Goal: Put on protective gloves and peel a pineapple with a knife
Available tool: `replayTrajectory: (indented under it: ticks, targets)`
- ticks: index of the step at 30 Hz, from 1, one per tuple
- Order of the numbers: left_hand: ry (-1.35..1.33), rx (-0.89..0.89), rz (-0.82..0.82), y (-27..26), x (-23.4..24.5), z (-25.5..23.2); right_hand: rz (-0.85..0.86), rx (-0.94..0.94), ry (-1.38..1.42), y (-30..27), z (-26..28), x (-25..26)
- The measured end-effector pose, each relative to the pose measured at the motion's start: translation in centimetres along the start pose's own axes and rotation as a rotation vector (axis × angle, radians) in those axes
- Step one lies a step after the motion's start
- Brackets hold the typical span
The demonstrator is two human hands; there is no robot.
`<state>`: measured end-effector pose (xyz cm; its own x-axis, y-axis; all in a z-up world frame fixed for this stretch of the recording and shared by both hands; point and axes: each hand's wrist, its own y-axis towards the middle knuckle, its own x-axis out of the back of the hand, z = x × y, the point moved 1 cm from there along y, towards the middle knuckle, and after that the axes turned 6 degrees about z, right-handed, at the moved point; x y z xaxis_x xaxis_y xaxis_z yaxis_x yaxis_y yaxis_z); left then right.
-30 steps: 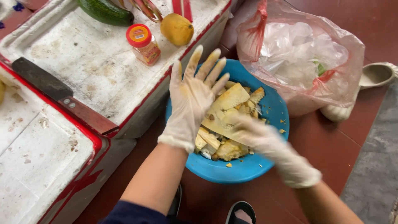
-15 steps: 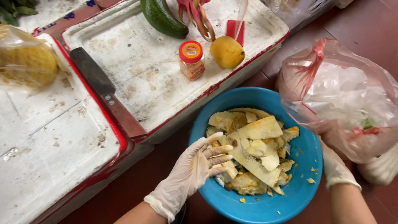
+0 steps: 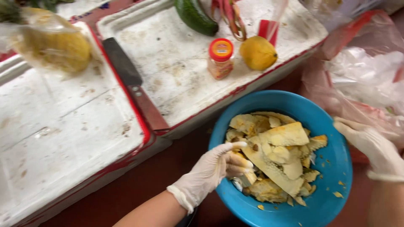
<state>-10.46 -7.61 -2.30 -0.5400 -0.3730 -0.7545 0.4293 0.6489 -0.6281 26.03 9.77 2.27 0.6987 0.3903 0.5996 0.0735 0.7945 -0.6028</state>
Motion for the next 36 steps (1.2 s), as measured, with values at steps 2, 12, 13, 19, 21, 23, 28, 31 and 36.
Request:
replayTrajectory:
  ticks: [2, 12, 13, 19, 21, 23, 28, 31, 36]
  targets:
    - [0.271, 0.040, -0.051, -0.5, 0.1, 0.0, 0.217, 0.612, -1.249, 3.6, -7.5, 4.6]
    - [0.509, -0.151, 0.238, -8.5, 3.7, 0.5, -0.014, 0.031, -0.273, -13.6, 7.3, -6.8]
    - [0.665, -0.130, 0.169, -10.5, 3.4, -0.4, 0.046, 0.078, -0.256, -15.9, 9.6, -8.1]
    - [0.712, -0.079, -0.018, -16.9, 4.8, -0.9, 0.195, 0.296, -0.538, -20.3, 20.9, -17.1]
    - [0.685, -0.038, -0.093, -18.5, 4.9, -0.9, 0.201, 0.498, -0.429, -19.9, 25.1, -21.6]
    - [0.462, -0.039, -0.095, -20.0, 5.7, -0.4, 0.194, 0.728, -0.326, -17.9, 28.8, -26.5]
    - [0.413, 0.033, -0.195, -21.7, 8.4, -0.3, 0.334, 0.519, -0.140, -15.3, 32.7, -34.6]
    - [0.284, 0.044, -0.200, -20.4, 11.5, 1.3, 0.204, 0.627, -0.035, -11.9, 30.6, -35.2]
    - [0.459, 0.158, -0.188, -18.8, 9.6, 0.9, 0.227, 0.550, -0.106, -23.0, 30.5, -21.7]
